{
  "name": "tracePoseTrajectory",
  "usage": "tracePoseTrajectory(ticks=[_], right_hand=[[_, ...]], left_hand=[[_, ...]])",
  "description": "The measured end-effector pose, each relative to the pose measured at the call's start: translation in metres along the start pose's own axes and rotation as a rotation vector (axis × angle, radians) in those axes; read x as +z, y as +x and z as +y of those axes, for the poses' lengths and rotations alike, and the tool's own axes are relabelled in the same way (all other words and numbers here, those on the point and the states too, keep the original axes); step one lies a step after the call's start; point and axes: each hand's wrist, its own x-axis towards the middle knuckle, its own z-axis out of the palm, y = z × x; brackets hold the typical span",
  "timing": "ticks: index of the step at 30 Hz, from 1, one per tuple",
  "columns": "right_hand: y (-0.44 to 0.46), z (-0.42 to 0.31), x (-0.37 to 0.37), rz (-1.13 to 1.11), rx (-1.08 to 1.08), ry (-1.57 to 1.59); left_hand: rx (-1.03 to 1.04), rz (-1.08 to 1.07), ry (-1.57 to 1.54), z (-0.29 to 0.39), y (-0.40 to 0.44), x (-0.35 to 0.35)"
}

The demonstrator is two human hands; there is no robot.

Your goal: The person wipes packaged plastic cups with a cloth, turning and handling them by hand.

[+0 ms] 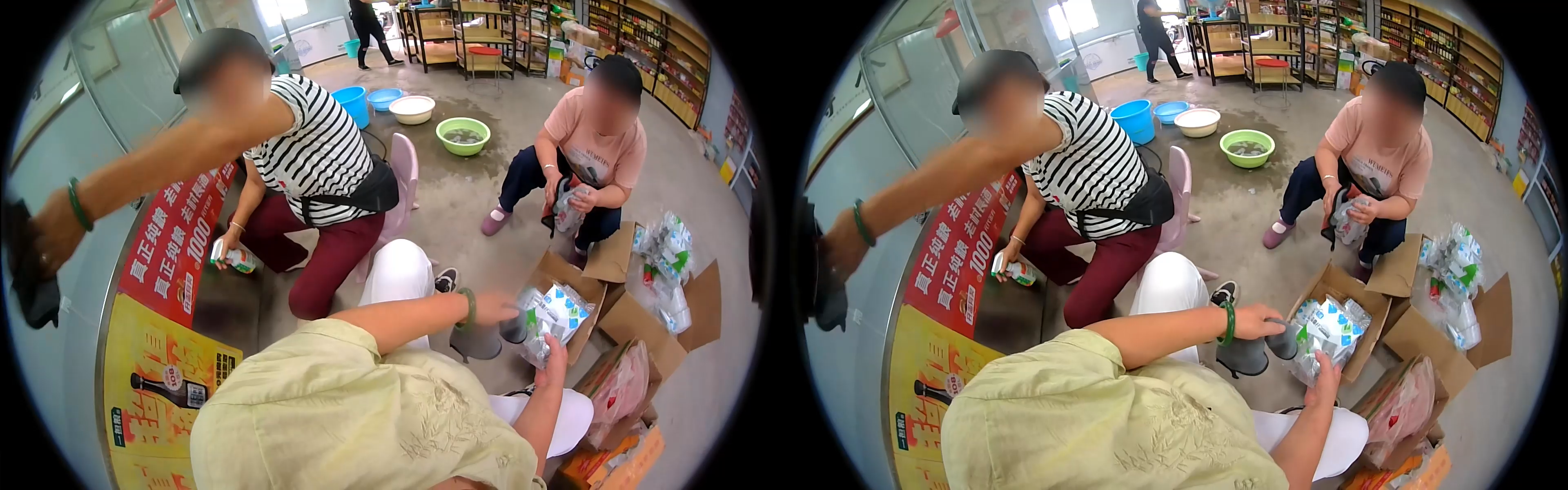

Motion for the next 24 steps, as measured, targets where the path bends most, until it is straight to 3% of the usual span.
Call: tracePoseTrajectory(ticks=[13,24], right_hand=[[0.001,0.002,-0.001,0.075,0.035,0.010],[0.002,0.003,0.000,0.060,0.041,-0.021]], left_hand=[[-0.018,-0.057,0.040,0.002,-0.003,-0.001],[-0.013,0.031,-0.054,-0.001,-0.001,-0.003]])
